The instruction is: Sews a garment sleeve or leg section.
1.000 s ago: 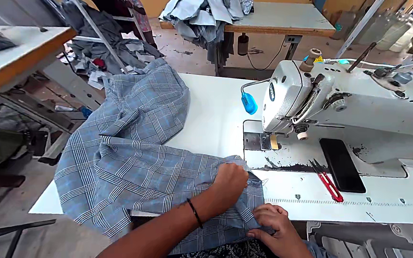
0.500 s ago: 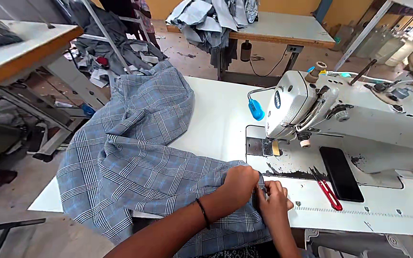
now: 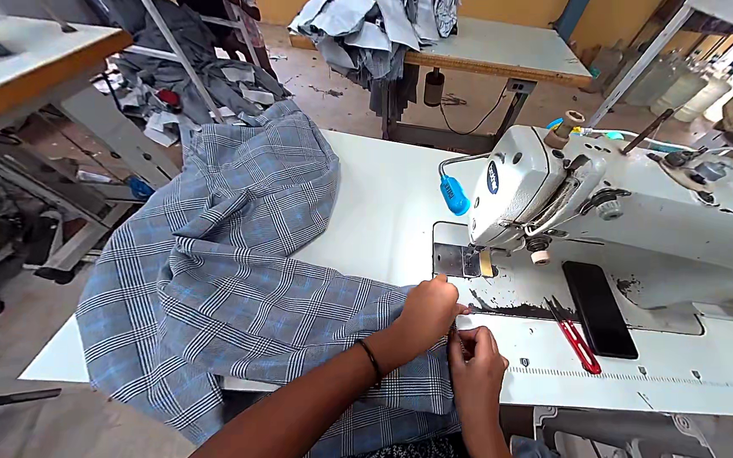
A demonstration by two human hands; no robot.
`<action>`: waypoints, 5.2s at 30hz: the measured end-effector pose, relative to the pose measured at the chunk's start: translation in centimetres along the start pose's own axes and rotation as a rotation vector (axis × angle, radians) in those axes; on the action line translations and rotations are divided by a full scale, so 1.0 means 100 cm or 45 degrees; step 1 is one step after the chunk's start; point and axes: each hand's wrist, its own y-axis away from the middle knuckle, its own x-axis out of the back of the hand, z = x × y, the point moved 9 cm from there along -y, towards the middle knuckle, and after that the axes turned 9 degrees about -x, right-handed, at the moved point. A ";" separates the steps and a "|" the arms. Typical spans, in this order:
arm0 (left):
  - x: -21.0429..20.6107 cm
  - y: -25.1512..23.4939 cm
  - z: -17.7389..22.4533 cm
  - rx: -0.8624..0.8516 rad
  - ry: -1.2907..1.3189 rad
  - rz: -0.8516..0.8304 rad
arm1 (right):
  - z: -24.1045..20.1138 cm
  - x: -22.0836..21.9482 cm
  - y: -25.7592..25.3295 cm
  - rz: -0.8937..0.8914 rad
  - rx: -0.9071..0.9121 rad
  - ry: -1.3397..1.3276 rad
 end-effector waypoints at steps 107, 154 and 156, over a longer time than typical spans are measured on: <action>0.052 -0.086 -0.022 -0.538 0.196 0.722 | -0.003 -0.027 -0.078 -0.040 0.267 0.179; -0.007 0.016 0.010 -0.878 -0.335 0.117 | -0.001 -0.004 -0.050 -0.471 -0.045 0.100; -0.007 0.016 0.009 -0.917 -0.333 0.196 | -0.003 -0.007 -0.046 -0.448 -0.010 0.058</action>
